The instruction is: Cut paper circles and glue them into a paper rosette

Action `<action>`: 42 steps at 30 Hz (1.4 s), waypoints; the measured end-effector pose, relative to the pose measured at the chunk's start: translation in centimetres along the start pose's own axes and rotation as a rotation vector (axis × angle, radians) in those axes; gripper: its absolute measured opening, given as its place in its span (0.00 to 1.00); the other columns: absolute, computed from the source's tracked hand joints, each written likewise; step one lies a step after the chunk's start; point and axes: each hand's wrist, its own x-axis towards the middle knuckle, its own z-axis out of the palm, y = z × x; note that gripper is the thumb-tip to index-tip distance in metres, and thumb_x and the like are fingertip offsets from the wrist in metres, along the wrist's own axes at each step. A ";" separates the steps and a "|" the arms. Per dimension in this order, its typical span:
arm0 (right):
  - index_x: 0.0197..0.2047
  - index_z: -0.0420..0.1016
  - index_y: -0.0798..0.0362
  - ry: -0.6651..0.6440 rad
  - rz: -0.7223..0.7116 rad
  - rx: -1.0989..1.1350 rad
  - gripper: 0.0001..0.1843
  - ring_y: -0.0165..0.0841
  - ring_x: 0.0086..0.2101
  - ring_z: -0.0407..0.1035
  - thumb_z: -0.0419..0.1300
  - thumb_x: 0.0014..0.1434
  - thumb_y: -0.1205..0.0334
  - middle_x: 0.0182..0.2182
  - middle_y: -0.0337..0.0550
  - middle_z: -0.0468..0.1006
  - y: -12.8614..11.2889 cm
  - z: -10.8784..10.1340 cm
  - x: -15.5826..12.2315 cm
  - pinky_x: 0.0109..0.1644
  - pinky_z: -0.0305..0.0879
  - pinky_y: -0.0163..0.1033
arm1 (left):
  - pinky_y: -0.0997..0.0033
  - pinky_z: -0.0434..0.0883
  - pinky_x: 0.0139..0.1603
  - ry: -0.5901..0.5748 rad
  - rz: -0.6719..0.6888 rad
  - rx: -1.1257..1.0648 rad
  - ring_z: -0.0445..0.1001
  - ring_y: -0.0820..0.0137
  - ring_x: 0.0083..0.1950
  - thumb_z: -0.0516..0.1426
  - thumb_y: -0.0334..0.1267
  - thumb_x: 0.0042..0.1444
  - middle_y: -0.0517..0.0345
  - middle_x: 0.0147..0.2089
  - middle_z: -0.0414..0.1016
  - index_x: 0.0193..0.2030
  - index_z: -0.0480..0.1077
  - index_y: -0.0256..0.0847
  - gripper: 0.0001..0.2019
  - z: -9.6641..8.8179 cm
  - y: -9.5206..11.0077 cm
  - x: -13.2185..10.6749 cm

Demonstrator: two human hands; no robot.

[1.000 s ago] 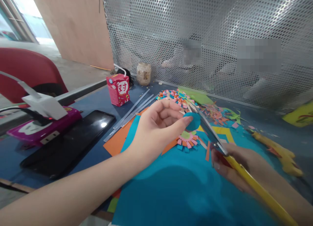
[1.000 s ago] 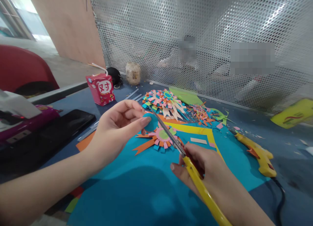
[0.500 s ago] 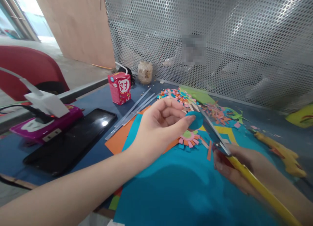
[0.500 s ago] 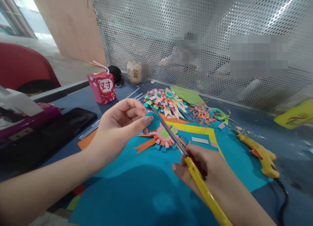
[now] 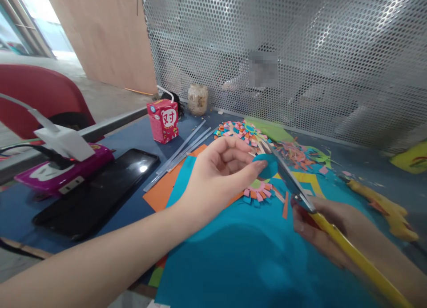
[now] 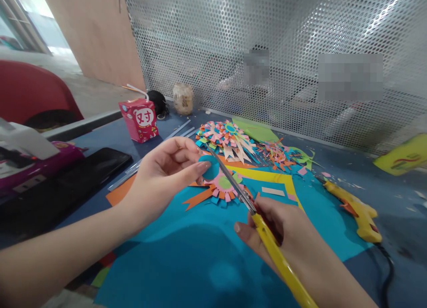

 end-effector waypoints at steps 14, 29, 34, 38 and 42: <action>0.19 0.56 0.51 -0.056 -0.040 -0.010 0.18 0.24 0.15 0.46 0.54 0.46 0.47 0.16 0.33 0.56 0.3 -0.2 0.0 0.17 0.42 0.31 | 0.82 0.71 0.32 0.041 0.049 0.037 0.71 0.79 0.28 0.63 0.29 0.46 0.64 0.25 0.71 0.31 0.66 0.38 0.09 -0.2 0.0 0.2; 0.21 0.58 0.50 -0.134 0.078 -0.065 0.18 0.23 0.11 0.46 0.51 0.47 0.44 0.11 0.29 0.51 -0.8 -0.5 -0.3 0.14 0.43 0.32 | 0.82 0.71 0.26 0.109 0.115 0.064 0.71 0.79 0.25 0.64 0.32 0.46 0.64 0.26 0.73 0.31 0.68 0.39 0.09 -0.5 0.0 0.6; 0.21 0.61 0.50 -0.148 0.106 -0.107 0.18 0.24 0.10 0.47 0.51 0.47 0.43 0.09 0.29 0.53 -1.0 -0.7 -0.4 0.13 0.44 0.31 | 0.83 0.70 0.25 0.104 0.125 0.056 0.73 0.79 0.24 0.64 0.32 0.45 0.65 0.24 0.74 0.34 0.69 0.38 0.09 -0.6 -0.1 0.7; 0.19 0.57 0.50 -0.149 0.112 -0.070 0.20 0.23 0.10 0.47 0.51 0.46 0.42 0.11 0.29 0.55 -1.0 -0.8 -0.3 0.14 0.44 0.31 | 0.82 0.72 0.26 0.055 0.071 0.048 0.78 0.73 0.30 0.64 0.31 0.46 0.63 0.26 0.76 0.39 0.69 0.37 0.13 -0.6 -0.2 0.6; 0.21 0.61 0.50 -0.157 0.135 -0.088 0.20 0.23 0.10 0.47 0.50 0.48 0.41 0.08 0.28 0.53 -1.1 -0.8 -0.2 0.15 0.43 0.30 | 0.79 0.73 0.26 -0.042 0.007 0.025 0.79 0.69 0.31 0.63 0.31 0.48 0.64 0.26 0.77 0.40 0.66 0.39 0.13 -0.5 -0.2 0.4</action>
